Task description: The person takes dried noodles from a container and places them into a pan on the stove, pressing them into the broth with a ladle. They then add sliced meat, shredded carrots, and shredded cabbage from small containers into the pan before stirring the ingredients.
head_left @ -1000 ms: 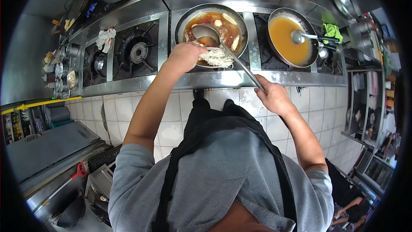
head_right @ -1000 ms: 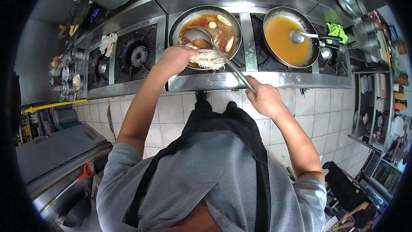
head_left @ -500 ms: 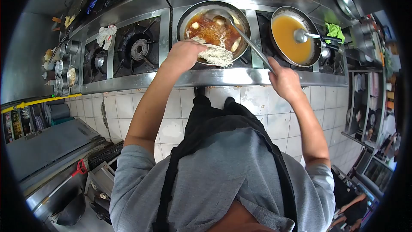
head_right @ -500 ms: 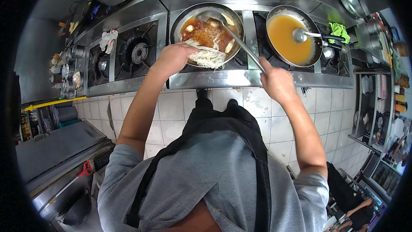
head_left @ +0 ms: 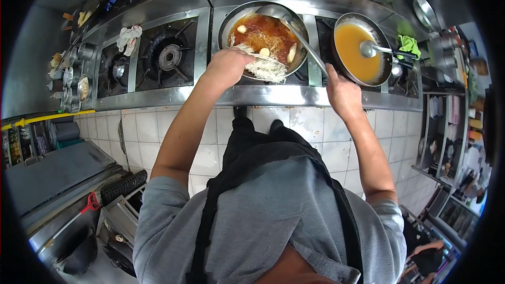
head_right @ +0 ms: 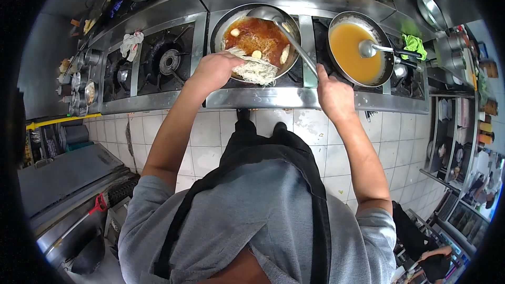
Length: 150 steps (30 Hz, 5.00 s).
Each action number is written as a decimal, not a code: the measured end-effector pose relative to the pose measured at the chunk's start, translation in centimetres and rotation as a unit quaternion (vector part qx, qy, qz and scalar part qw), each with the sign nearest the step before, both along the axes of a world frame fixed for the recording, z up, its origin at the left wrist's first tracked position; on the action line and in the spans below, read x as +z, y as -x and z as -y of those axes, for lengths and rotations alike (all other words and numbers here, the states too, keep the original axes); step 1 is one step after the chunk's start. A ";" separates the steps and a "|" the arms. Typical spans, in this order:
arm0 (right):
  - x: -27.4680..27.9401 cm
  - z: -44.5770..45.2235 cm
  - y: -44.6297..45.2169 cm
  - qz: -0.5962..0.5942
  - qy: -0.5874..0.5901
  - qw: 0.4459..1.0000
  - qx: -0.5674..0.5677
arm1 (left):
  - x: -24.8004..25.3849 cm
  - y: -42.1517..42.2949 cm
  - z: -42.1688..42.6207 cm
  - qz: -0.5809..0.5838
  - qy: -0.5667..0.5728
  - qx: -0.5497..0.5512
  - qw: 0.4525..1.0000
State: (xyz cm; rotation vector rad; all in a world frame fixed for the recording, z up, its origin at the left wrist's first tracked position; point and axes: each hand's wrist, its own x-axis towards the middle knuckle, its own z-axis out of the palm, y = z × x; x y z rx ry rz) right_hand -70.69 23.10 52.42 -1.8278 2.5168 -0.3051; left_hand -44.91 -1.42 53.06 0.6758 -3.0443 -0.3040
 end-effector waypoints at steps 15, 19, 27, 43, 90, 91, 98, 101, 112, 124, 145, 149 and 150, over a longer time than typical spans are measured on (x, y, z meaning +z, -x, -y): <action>3.7 -3.4 -3.4 0.271 -0.029 0.961 -0.050 | -0.5 -0.3 0.9 -0.044 0.026 -0.030 0.998; 3.2 -2.1 -3.2 0.304 -0.089 0.948 -0.030 | -0.7 -0.2 1.0 -0.052 0.034 -0.032 0.998; 3.4 -4.0 -3.8 0.714 -0.124 0.670 -0.164 | 0.1 -0.1 0.6 -0.012 0.017 -0.016 1.000; 4.9 -3.7 -3.5 0.188 -0.040 0.981 -0.025 | 0.9 -0.1 0.4 -0.023 0.026 -0.029 0.999; 7.6 -8.5 -6.7 0.236 0.037 0.960 -0.144 | 2.6 10.1 10.5 -0.203 0.235 0.076 0.948; 7.0 -7.4 -6.2 0.203 0.039 0.972 -0.115 | 3.9 8.4 10.5 -0.222 0.216 0.091 0.946; 3.3 1.2 -1.5 -0.002 0.036 0.998 0.052 | 5.0 -4.6 5.6 -0.244 0.089 0.156 0.953; 3.4 1.3 -0.3 -0.061 0.024 0.995 0.075 | 3.3 -8.2 2.1 -0.239 0.003 0.201 0.950; 3.9 2.7 -0.3 -0.021 -0.045 0.998 0.035 | -0.5 -12.0 -3.3 -0.159 -0.220 0.344 0.899; 8.1 -3.5 -4.1 0.172 -0.036 0.984 -0.023 | -0.7 -12.0 -3.1 -0.070 -0.264 0.316 0.909; 4.2 -3.7 -4.2 0.052 -0.166 0.985 0.012 | -0.8 -11.6 -2.9 -0.044 -0.255 0.319 0.912; 3.1 -3.9 -4.5 0.053 -0.172 0.984 0.005 | -0.5 -11.5 -2.9 -0.041 -0.261 0.321 0.910; 2.6 -4.0 -4.7 0.059 -0.170 0.984 0.000 | -0.5 -11.5 -3.0 -0.042 -0.260 0.321 0.910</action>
